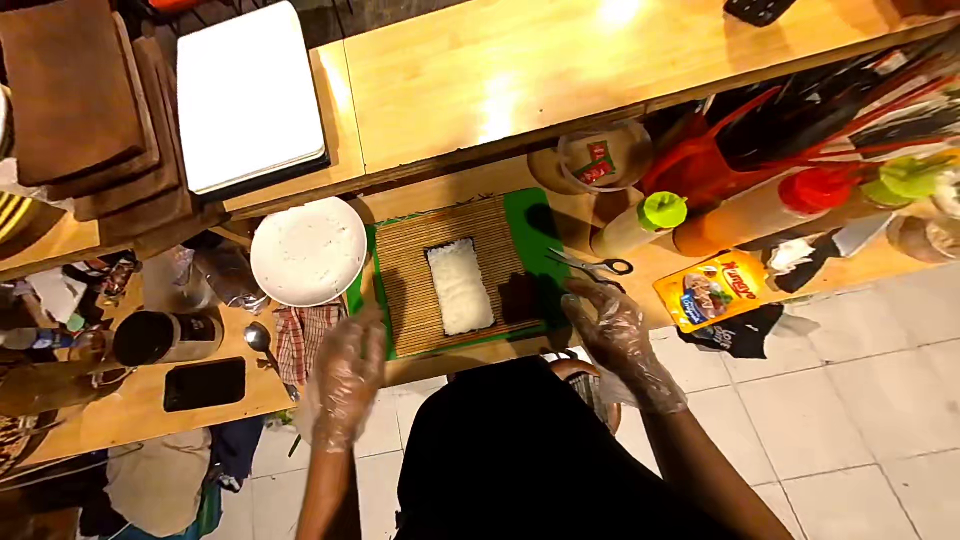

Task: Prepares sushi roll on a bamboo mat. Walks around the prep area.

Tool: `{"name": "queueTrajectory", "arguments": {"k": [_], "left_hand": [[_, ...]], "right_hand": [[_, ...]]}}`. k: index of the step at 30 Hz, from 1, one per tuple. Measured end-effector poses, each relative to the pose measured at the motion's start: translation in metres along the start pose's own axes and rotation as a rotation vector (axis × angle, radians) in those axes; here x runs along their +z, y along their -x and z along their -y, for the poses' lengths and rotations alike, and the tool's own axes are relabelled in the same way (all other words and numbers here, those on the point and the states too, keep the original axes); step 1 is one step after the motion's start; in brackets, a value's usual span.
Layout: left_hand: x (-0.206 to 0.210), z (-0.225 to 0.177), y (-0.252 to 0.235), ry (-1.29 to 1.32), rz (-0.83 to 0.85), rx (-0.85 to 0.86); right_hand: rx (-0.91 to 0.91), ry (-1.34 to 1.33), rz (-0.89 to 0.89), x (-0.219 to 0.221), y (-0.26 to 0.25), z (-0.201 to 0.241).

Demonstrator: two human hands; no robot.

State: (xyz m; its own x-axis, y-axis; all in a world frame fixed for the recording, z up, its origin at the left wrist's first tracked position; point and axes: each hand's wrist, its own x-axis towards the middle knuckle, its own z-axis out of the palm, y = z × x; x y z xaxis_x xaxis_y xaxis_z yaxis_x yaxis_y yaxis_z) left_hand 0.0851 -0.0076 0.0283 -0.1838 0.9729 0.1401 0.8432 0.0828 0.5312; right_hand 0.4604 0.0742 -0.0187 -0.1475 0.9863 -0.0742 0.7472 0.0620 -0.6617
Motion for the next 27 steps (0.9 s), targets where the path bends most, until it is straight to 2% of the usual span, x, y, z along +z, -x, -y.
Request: {"name": "queueTrajectory", "arguments": {"k": [3,4,7,8,9,11,13,17,21,27], "left_hand": [[-0.038,0.004,-0.047,-0.077,-0.162,-0.163],[-0.043,0.013,-0.068,-0.153,-0.163,-0.184],[-0.043,0.04,-0.115,-0.43,0.163,-0.268],[-0.04,0.042,-0.119,-0.467,0.229,-0.273],[-0.039,0.035,-0.121,-0.39,0.217,-0.28],[-0.036,0.024,-0.113,-0.279,0.061,-0.297],[-0.034,0.018,-0.1,-0.388,-0.015,-0.325],[-0.011,0.03,-0.06,-0.411,-0.077,-0.03],[0.039,0.024,-0.027,-0.278,-0.058,0.093],[0.104,0.012,0.002,-0.132,0.085,0.104]], "right_hand": [[0.003,-0.072,0.054,0.009,-0.001,0.02],[-0.024,-0.078,0.077,0.013,-0.001,0.027],[-0.11,-0.052,0.134,0.023,0.002,0.037],[-0.13,-0.054,0.128,0.024,0.003,0.038],[-0.137,-0.06,0.115,0.024,0.002,0.038],[-0.099,-0.083,0.103,0.024,0.008,0.035],[-0.06,-0.051,0.109,0.027,0.011,0.031],[-0.126,0.012,0.046,0.043,0.008,0.021],[-0.175,0.097,0.053,0.055,-0.005,0.02],[-0.267,0.181,0.075,0.068,-0.017,0.026]]}}
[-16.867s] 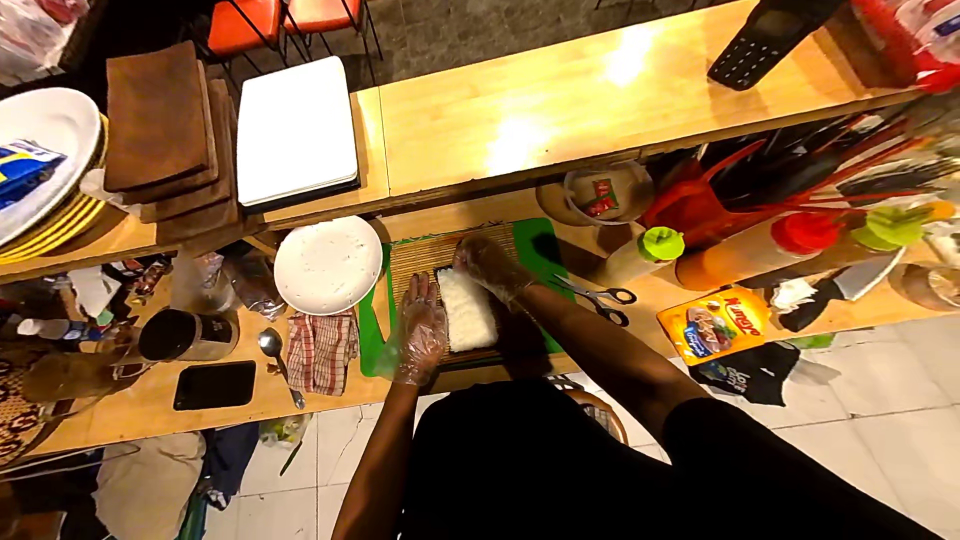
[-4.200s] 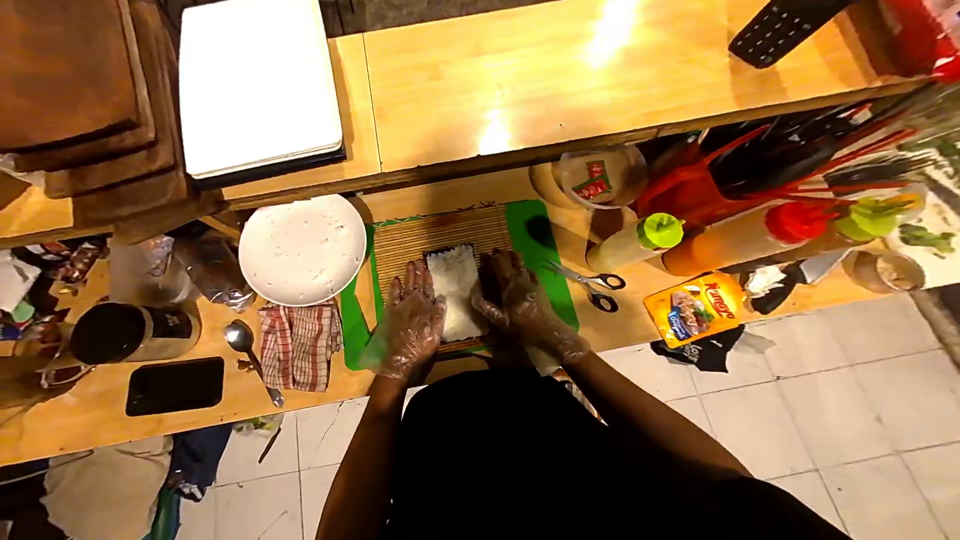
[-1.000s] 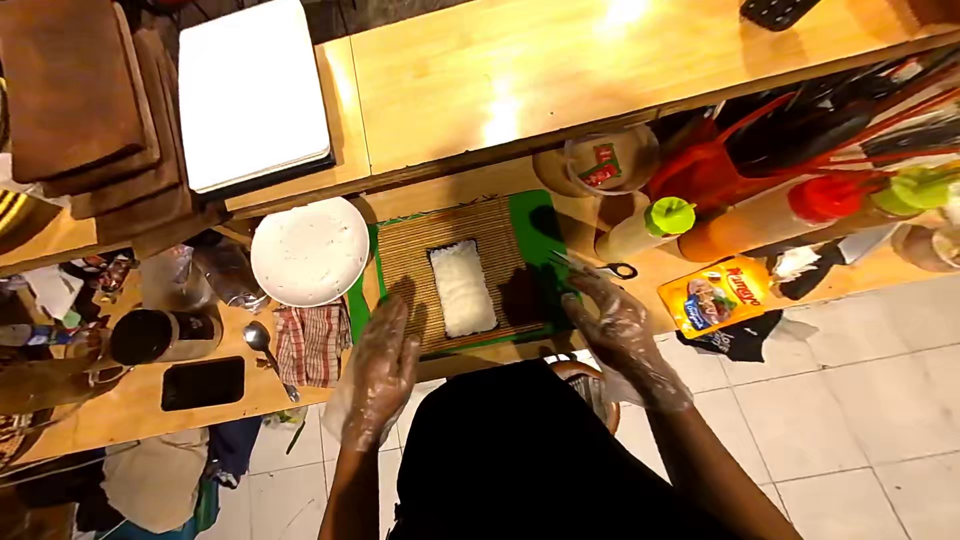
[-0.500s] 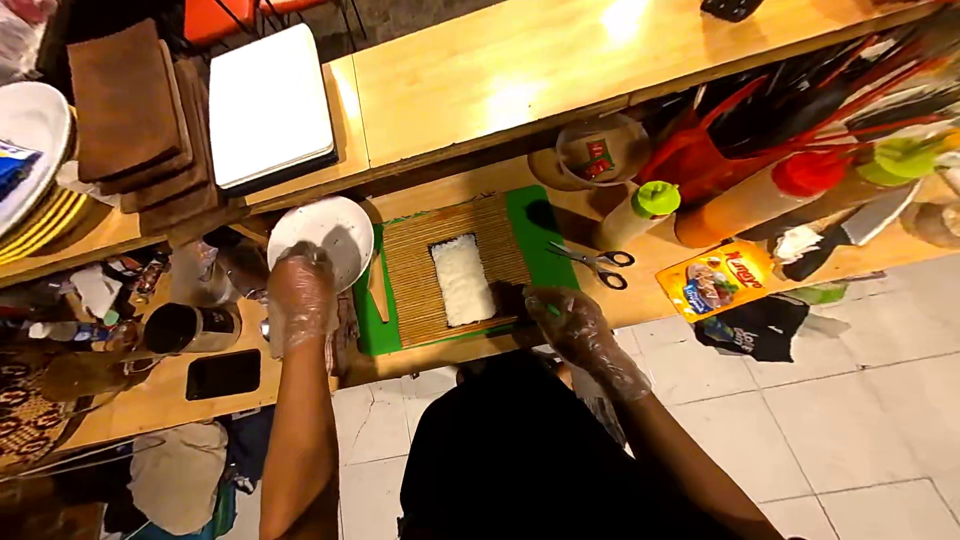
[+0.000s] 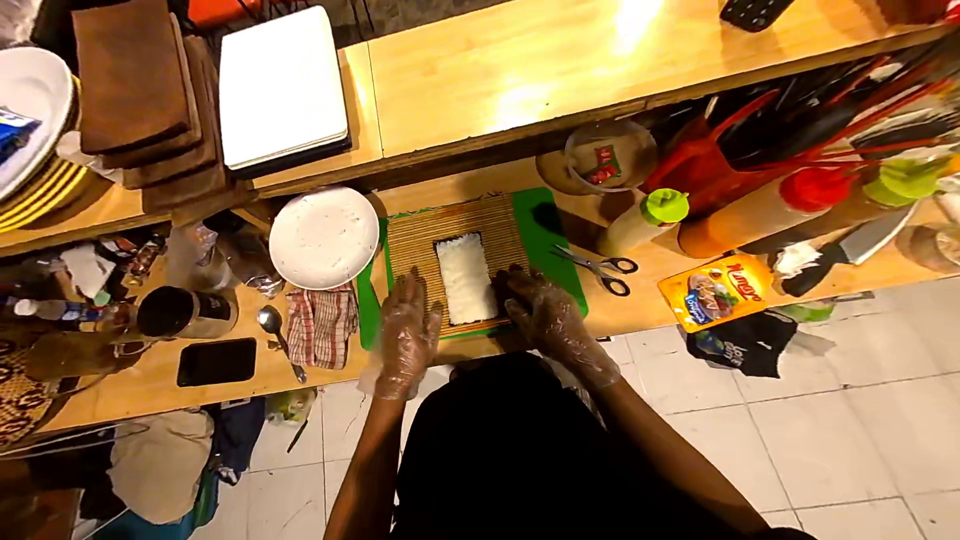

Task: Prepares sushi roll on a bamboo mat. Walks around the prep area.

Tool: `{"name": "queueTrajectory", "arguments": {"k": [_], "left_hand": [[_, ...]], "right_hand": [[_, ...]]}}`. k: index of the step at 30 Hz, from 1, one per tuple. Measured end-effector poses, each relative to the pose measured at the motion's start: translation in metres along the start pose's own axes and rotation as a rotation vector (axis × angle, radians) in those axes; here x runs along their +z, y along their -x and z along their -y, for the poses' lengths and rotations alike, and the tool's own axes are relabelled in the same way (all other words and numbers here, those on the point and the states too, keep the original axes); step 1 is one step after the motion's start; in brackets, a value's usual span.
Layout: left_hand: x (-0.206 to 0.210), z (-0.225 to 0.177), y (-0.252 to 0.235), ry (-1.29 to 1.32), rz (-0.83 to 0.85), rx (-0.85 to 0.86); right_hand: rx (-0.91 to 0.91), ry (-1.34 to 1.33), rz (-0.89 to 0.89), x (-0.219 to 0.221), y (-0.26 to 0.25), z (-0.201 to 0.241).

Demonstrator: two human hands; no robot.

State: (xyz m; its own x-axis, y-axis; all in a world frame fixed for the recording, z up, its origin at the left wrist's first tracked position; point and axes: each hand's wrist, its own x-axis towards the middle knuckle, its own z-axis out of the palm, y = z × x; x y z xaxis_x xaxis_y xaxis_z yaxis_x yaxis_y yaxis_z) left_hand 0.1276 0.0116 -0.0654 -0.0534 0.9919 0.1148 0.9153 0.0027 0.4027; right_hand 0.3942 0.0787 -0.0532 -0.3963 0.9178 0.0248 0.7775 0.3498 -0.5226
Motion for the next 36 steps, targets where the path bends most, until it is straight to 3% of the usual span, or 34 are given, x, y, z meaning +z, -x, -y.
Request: {"name": "queueTrajectory", "arguments": {"k": [11,24,36], "left_hand": [[0.019,-0.029,-0.005,-0.069,0.23,-0.005],[0.017,-0.041,-0.014,-0.287,0.267,0.016],[0.013,-0.045,-0.016,-0.176,0.277,0.007]], "right_hand": [[-0.056,0.093,0.045,0.024,-0.006,0.017],[-0.052,0.114,0.067,0.034,-0.002,0.013],[-0.021,0.125,0.159,0.029,-0.004,0.016]]}}
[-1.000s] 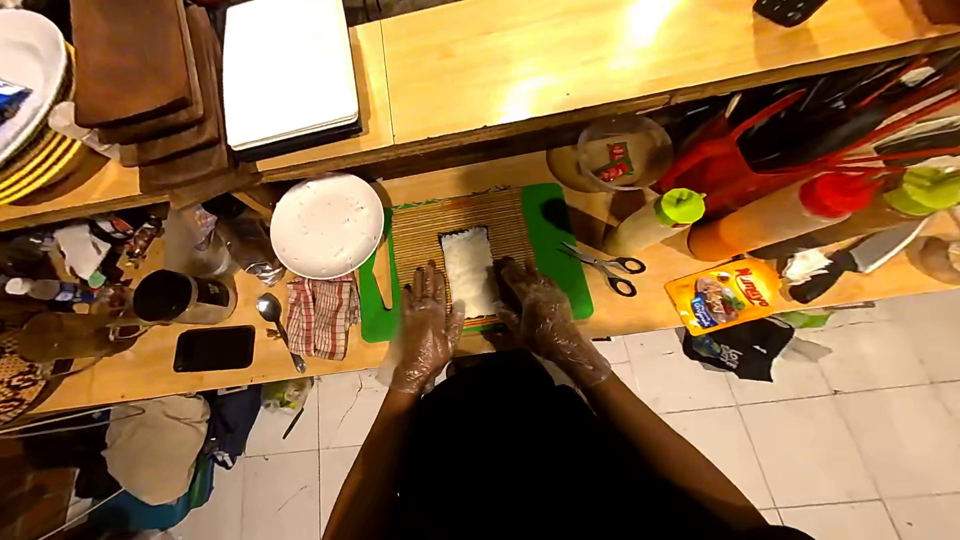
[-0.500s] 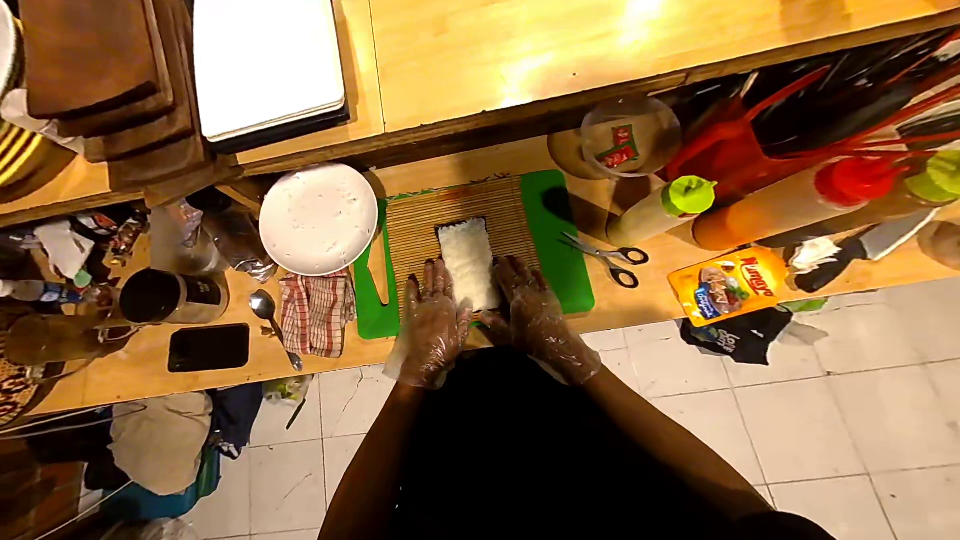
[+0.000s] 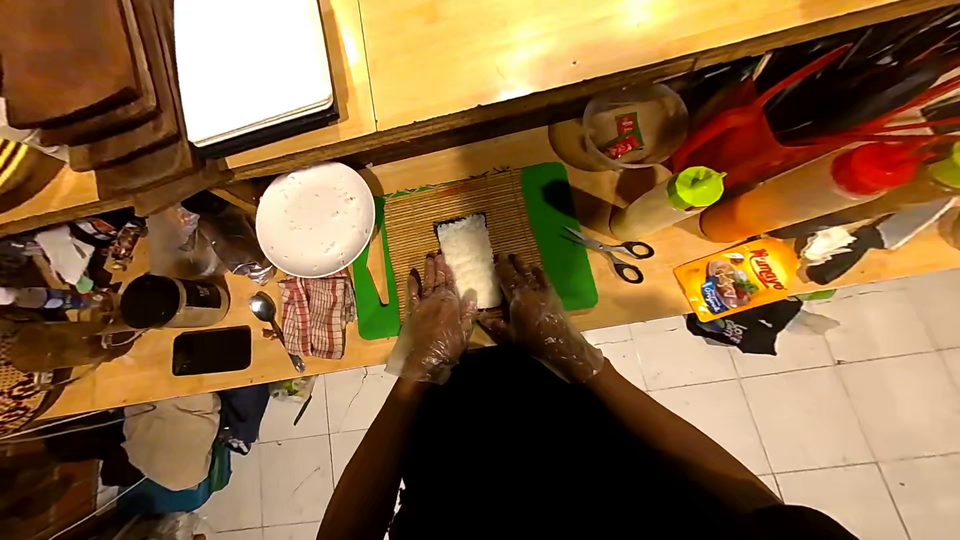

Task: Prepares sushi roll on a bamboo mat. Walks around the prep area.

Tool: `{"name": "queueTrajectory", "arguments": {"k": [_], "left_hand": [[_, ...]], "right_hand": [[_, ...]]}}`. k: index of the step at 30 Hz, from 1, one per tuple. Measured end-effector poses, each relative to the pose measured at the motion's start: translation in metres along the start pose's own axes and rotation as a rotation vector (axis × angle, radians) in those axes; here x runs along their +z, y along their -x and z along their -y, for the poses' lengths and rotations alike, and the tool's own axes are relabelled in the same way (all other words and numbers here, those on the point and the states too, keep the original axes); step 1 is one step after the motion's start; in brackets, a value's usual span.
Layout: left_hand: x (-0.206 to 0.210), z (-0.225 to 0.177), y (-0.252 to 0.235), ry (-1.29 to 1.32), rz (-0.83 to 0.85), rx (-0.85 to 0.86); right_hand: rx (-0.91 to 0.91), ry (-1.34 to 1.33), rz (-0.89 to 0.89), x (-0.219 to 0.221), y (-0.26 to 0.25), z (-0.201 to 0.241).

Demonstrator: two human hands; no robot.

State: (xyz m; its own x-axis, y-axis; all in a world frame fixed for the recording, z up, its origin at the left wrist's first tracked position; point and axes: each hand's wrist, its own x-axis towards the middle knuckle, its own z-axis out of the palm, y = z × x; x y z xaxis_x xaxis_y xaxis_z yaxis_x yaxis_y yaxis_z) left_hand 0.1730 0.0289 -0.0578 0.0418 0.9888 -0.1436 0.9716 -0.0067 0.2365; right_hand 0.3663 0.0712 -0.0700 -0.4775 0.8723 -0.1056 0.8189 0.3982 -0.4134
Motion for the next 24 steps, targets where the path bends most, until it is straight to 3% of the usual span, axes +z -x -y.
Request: {"name": "queueTrajectory", "arguments": {"k": [4,9,15,21,24], "left_hand": [[0.0,-0.005,0.001,0.043,0.036,0.007],[0.004,-0.008,-0.004,-0.089,0.007,0.055],[-0.006,-0.011,-0.005,0.069,0.077,-0.016],[0.005,-0.014,-0.009,-0.125,0.007,0.096],[-0.007,-0.016,-0.013,-0.071,0.062,0.046]], "right_hand": [[-0.02,0.002,-0.004,0.0,0.002,-0.001],[-0.036,0.017,-0.027,0.004,0.002,-0.003],[-0.033,0.027,-0.008,0.002,0.001,-0.003],[-0.045,0.043,-0.019,0.007,0.002,-0.006],[-0.035,0.029,-0.011,0.002,-0.002,-0.003]]}}
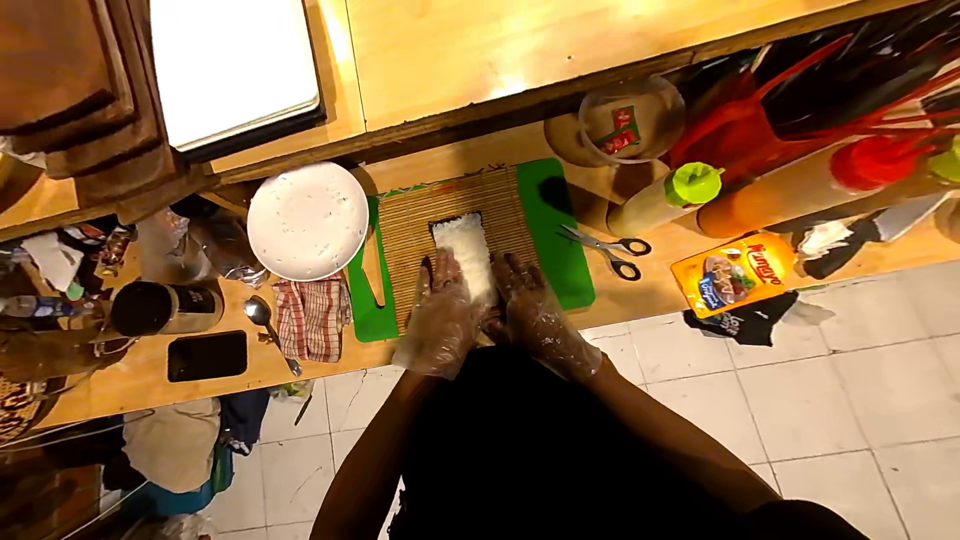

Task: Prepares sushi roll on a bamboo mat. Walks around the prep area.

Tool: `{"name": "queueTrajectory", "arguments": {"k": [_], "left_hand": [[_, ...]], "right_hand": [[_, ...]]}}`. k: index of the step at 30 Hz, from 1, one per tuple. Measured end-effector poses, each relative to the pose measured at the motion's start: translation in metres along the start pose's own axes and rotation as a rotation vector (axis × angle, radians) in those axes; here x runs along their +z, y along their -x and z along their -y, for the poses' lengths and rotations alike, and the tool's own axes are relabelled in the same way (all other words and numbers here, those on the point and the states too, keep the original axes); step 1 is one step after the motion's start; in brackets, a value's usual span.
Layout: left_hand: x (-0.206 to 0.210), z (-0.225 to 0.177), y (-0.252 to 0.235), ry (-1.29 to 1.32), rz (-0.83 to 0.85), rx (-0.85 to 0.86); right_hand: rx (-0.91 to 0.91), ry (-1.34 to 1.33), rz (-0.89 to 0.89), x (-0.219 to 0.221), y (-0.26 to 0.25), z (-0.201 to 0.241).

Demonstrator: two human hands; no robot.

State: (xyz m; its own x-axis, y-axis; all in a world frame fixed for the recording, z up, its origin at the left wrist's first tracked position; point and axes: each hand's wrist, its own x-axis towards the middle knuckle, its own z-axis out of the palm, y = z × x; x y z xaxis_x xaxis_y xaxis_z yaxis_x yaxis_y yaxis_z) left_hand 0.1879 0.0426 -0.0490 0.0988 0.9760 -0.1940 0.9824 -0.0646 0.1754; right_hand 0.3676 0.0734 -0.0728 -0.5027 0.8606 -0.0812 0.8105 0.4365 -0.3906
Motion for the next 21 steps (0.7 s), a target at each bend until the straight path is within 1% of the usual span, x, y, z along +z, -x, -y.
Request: {"name": "queueTrajectory", "arguments": {"k": [1,3,6,8,10,13,14,17,19,21], "left_hand": [[-0.0028,0.0013,0.0008,0.056,0.029,-0.018],[-0.0008,0.0025,0.0038,0.092,0.034,-0.015],[0.0048,0.0001,0.0045,0.009,-0.039,0.044],[0.0003,-0.0047,0.0041,-0.03,-0.026,0.071],[-0.0029,-0.0047,-0.0009,-0.019,-0.006,0.038],[0.0016,0.0018,-0.0016,0.104,-0.005,0.005],[0.0014,0.0015,-0.0004,0.109,0.004,0.006],[0.0054,-0.0014,0.001,0.014,-0.046,0.052],[0.0017,-0.0054,0.0014,-0.015,-0.041,0.076],[-0.0006,-0.0053,-0.0053,-0.016,-0.023,0.052]], "right_hand": [[0.003,-0.007,0.006,-0.0012,-0.0002,0.0001],[-0.004,-0.009,0.002,0.0004,0.0015,-0.0013],[-0.008,-0.012,-0.001,0.0046,0.0029,-0.0028],[-0.007,-0.006,-0.005,0.0045,0.0048,-0.002],[-0.001,-0.019,0.0,0.0029,0.0033,-0.0014],[-0.012,0.006,-0.007,0.0021,0.0026,-0.0021],[-0.019,0.01,-0.009,0.0025,0.0027,-0.0023],[-0.014,0.012,-0.023,0.0049,0.0023,-0.0021],[-0.002,-0.002,-0.019,0.0026,0.0025,-0.0003],[0.003,-0.004,-0.009,-0.0005,0.0,0.0007]]}}
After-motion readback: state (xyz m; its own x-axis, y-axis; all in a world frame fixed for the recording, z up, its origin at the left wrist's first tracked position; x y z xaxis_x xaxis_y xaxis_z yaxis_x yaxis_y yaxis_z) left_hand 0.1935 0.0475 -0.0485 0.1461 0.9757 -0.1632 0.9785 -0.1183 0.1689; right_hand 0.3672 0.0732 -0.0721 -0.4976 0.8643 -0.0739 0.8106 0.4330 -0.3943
